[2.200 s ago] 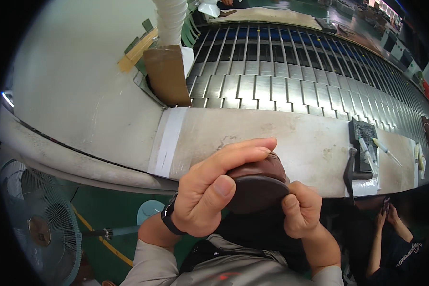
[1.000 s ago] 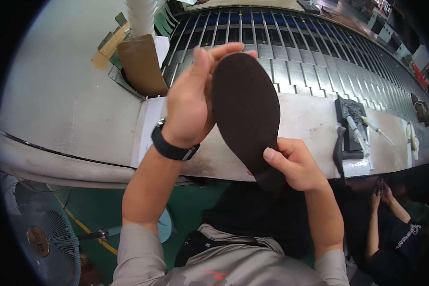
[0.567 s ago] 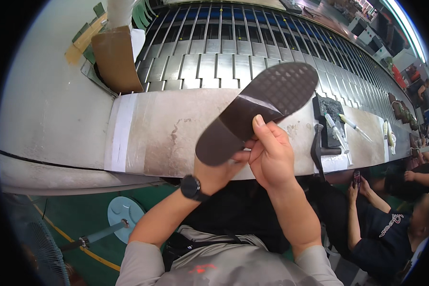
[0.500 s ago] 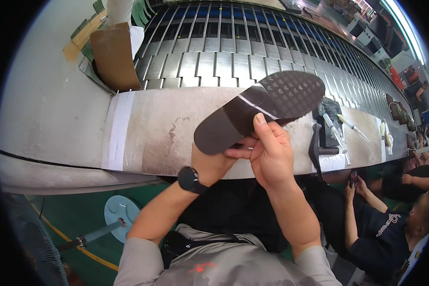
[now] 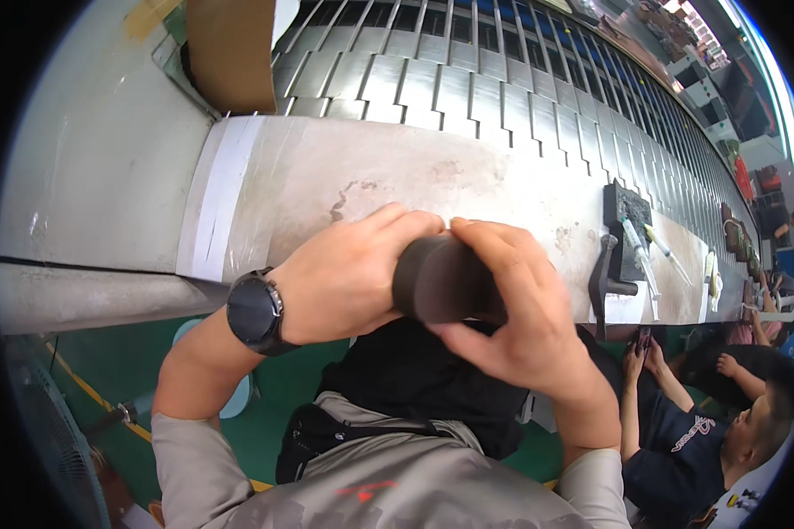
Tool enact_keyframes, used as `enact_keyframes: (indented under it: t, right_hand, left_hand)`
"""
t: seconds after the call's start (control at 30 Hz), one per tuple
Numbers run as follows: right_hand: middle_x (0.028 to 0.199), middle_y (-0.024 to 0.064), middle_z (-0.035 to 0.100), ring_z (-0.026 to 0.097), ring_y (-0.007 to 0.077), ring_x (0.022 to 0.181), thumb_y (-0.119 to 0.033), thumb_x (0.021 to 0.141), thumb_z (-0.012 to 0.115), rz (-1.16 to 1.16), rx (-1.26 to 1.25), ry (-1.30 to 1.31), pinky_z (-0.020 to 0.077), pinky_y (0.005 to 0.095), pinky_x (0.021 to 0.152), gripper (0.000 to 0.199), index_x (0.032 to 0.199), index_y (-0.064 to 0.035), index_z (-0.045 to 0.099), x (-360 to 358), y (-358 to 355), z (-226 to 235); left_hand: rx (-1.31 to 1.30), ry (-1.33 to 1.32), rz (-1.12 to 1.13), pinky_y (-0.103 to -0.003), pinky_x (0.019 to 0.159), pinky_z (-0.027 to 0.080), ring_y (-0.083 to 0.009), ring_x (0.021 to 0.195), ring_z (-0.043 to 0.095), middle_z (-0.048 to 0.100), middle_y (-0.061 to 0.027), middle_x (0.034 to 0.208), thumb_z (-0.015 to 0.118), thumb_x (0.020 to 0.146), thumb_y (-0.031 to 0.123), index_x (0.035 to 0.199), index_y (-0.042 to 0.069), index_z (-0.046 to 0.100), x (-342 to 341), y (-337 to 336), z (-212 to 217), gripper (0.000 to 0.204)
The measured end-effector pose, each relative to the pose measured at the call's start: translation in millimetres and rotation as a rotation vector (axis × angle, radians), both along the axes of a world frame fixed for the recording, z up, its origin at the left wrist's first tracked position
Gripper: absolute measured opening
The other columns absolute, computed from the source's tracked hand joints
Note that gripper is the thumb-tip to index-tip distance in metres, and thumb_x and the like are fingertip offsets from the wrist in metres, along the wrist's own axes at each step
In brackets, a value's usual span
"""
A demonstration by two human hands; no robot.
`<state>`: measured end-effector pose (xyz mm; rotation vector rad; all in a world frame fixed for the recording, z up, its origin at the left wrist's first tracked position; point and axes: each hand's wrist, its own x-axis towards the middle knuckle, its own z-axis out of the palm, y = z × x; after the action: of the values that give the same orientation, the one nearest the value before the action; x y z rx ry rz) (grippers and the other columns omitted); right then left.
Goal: The person attaches soles to shoe uppers by pressing them together firmly along the edges by hand, places the assembled shoes onto a conveyor belt, and adjusts an electric fan nearby.
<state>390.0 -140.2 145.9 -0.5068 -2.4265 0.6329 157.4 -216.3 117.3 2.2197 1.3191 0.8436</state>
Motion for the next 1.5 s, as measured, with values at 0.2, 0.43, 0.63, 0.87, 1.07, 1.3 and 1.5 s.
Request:
enact_keyframes:
  t: [0.2,0.43,0.63,0.87,1.07,1.3,1.5]
  right_hand:
    - [0.121,0.0212,0.072,0.072,0.0308,0.110,-0.015,0.063,0.093,-0.004,-0.047,0.011,0.0557,0.0409,0.099,0.086,0.140,0.0072,0.061,14.8,11.7,15.0]
    - [0.119,0.0203,0.074,0.075,0.0340,0.109,-0.012,0.064,0.091,-0.009,-0.053,-0.241,0.0575,0.0401,0.097,0.072,0.130,0.0037,0.067,-19.2,-0.7,22.0]
    - [0.118,0.0215,0.071,0.074,0.0378,0.100,-0.005,0.069,0.091,0.050,0.037,-0.284,0.0612,0.0432,0.085,0.072,0.133,0.0034,0.063,-29.2,-3.1,15.0]
    - [0.119,0.0223,0.074,0.076,0.0372,0.106,-0.005,0.067,0.091,0.009,-0.024,-0.296,0.0620,0.0415,0.089,0.069,0.130,0.0038,0.066,-33.7,-6.7,12.4]
    - [0.119,0.0204,0.076,0.077,0.0336,0.107,-0.009,0.066,0.089,-0.017,-0.049,-0.303,0.0605,0.0393,0.093,0.069,0.130,0.0040,0.068,-34.5,-6.4,10.7]
    - [0.120,0.0214,0.075,0.076,0.0359,0.108,-0.004,0.066,0.091,-0.027,-0.076,-0.325,0.0616,0.0412,0.092,0.068,0.129,0.0036,0.068,-37.9,-7.2,12.6]
    - [0.121,0.0214,0.075,0.075,0.0363,0.109,-0.004,0.066,0.091,-0.023,-0.085,-0.320,0.0611,0.0416,0.094,0.067,0.129,0.0039,0.068,-38.4,-8.6,12.1]
  left_hand:
    - [0.011,-0.370,0.105,-0.043,0.105,0.055,-0.0357,0.125,0.066,0.066,-0.0164,0.139,0.099,0.073,0.026,0.146,0.002,0.058,-10.4,-16.4,-33.5,0.088]
    - [-0.128,-0.877,0.074,-0.039,0.113,0.052,-0.0263,0.133,0.065,0.066,-0.0141,0.146,0.102,0.069,0.023,0.149,0.002,0.058,-0.3,-20.4,-64.4,0.094]
    - [-0.040,-0.838,0.081,-0.039,0.110,0.054,-0.0276,0.130,0.067,0.066,-0.0148,0.146,0.102,0.069,0.020,0.148,0.002,0.060,-2.3,-20.0,-67.0,0.091]
    - [0.034,-0.827,0.061,-0.038,0.108,0.055,-0.0300,0.130,0.067,0.066,-0.0156,0.144,0.102,0.069,0.019,0.147,0.004,0.060,-3.2,-21.6,-70.9,0.090]
    - [-0.010,-0.845,0.065,-0.039,0.109,0.055,-0.0300,0.132,0.066,0.066,-0.0158,0.145,0.101,0.069,0.018,0.148,0.003,0.059,-4.2,-23.1,-70.7,0.091]
    - [0.008,-0.818,0.078,-0.039,0.109,0.055,-0.0304,0.131,0.067,0.066,-0.0160,0.146,0.101,0.070,0.018,0.148,0.002,0.059,-6.0,-23.0,-70.7,0.090]
    - [0.035,-0.813,0.085,-0.039,0.109,0.055,-0.0308,0.130,0.068,0.067,-0.0160,0.145,0.100,0.070,0.016,0.148,0.002,0.059,-6.2,-24.9,-70.7,0.089]
